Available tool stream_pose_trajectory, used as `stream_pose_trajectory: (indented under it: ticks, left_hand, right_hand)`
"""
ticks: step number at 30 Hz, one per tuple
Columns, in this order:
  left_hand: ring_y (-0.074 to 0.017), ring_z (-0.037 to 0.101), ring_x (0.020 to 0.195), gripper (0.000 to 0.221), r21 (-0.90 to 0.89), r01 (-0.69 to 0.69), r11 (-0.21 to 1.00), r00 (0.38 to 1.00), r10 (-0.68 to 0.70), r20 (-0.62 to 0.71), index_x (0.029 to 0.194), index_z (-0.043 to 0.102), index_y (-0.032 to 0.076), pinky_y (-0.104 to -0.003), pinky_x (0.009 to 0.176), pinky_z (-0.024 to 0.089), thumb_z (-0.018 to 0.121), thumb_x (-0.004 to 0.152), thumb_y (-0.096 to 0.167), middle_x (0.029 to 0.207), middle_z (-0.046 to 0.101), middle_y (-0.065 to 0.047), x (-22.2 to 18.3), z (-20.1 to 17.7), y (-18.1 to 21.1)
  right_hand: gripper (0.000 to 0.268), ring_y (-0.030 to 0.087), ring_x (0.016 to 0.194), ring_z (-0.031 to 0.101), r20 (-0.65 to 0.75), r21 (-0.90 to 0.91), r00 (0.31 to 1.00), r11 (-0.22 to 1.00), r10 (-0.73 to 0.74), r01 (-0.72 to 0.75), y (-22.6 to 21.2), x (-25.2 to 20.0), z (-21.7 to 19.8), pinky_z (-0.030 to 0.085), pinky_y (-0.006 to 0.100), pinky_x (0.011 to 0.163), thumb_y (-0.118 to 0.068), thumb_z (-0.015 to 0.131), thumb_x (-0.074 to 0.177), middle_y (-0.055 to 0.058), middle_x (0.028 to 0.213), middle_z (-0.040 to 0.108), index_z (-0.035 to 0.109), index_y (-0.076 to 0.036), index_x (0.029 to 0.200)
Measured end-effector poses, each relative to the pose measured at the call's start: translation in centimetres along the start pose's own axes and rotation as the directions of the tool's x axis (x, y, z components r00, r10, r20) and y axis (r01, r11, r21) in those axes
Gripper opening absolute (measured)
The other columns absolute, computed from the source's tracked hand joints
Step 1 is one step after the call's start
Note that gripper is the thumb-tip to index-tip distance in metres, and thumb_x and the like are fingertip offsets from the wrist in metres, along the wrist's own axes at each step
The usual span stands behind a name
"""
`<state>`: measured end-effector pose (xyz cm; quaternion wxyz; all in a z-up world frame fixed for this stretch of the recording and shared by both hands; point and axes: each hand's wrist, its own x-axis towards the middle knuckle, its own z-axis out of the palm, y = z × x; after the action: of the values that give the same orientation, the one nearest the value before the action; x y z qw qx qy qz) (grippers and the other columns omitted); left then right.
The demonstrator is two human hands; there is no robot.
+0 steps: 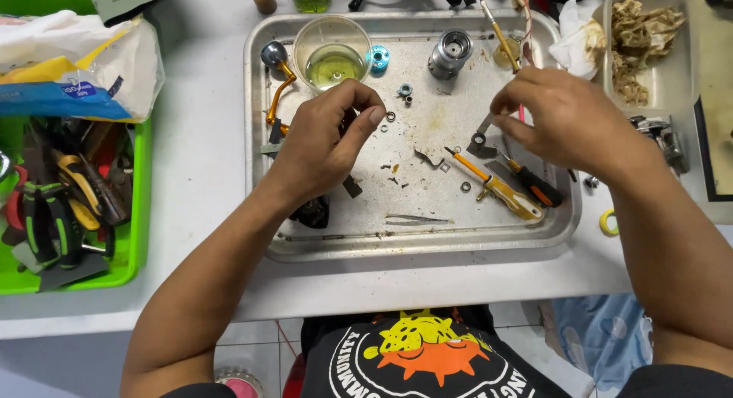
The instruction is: The person cleans a small fishing reel component using tweezers and a tissue, then pours a green liquid into a plastic cup. They continue to wipe and handle the component with their fingers, placing it on a metal tray with other disassembled parts and tools.
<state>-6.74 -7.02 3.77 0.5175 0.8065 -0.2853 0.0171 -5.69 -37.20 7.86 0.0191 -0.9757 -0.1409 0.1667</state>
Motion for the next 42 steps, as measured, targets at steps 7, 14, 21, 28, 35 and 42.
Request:
stream_pose_trajectory:
  ticks: [7,14,21,28,35,42]
  left_hand:
    - [-0.0172,0.057,0.079,0.017,-0.067,0.093,0.993,0.995,-0.091,0.031,0.101,0.057,0.006,-0.031,0.068,0.046,0.052,0.106,0.022,0.088,0.062,-0.005,0.1,0.1,-0.5]
    - [-0.0121,0.048,0.07,0.016,-0.067,0.111,0.992,0.994,-0.11,0.023,0.1,0.058,0.008,-0.028,0.062,0.04,0.054,0.106,0.022,0.086,0.059,-0.001,-0.1,-0.4,-0.6]
    - [-0.0129,0.052,0.075,0.015,-0.109,0.14,0.984,0.989,-0.134,0.063,0.1,0.057,0.01,-0.028,0.067,0.042,0.051,0.106,0.022,0.089,0.063,-0.002,-0.2,-0.4,-0.6]
    - [-0.0111,0.048,0.071,0.014,-0.126,0.183,0.975,0.981,-0.174,0.083,0.101,0.057,0.01,-0.027,0.063,0.04,0.05,0.106,0.022,0.089,0.065,-0.002,-0.2,-0.5,-0.5]
    - [-0.0109,0.05,0.072,0.015,-0.285,0.224,0.932,0.972,-0.19,0.141,0.103,0.056,0.012,-0.025,0.062,0.044,0.049,0.106,0.024,0.088,0.063,-0.001,-0.2,-0.5,-1.2]
    - [-0.0092,0.049,0.07,0.02,-0.512,0.244,0.824,0.963,-0.145,0.226,0.102,0.055,0.012,-0.021,0.059,0.042,0.051,0.106,0.031,0.088,0.062,-0.004,-0.3,-0.7,-1.1]
  right_hand:
    - [0.034,0.026,0.109,0.062,0.117,-0.035,0.993,0.999,-0.035,0.039,0.3,-0.1,2.9,0.055,0.044,0.084,-0.041,0.069,0.093,0.004,0.115,0.068,0.072,-0.017,0.117]
    - [0.032,0.025,0.111,0.061,0.137,-0.013,0.989,0.998,-0.059,0.061,1.1,-0.4,2.7,0.053,0.044,0.088,-0.041,0.071,0.091,0.002,0.112,0.068,0.073,-0.017,0.112]
    - [0.04,0.027,0.104,0.063,-0.094,-0.324,0.995,0.945,0.02,-0.05,3.7,1.1,2.0,0.058,0.042,0.081,-0.041,0.063,0.101,0.008,0.116,0.069,0.069,-0.022,0.135]
    - [0.049,0.03,0.114,0.059,0.038,-0.4,0.999,0.916,-0.021,0.034,4.4,3.0,2.6,0.053,0.046,0.096,-0.048,0.067,0.091,0.013,0.131,0.063,0.065,-0.022,0.133]
    - [0.038,0.032,0.116,0.057,0.038,-0.405,0.999,0.913,-0.036,0.048,4.0,2.9,2.7,0.053,0.048,0.097,-0.036,0.064,0.095,0.018,0.134,0.06,0.067,-0.017,0.128]
    - [0.018,0.03,0.109,0.057,-0.181,-0.116,0.964,0.978,-0.193,0.174,6.4,2.1,2.9,0.049,0.044,0.088,-0.03,0.073,0.096,0.009,0.116,0.063,0.074,-0.019,0.11]
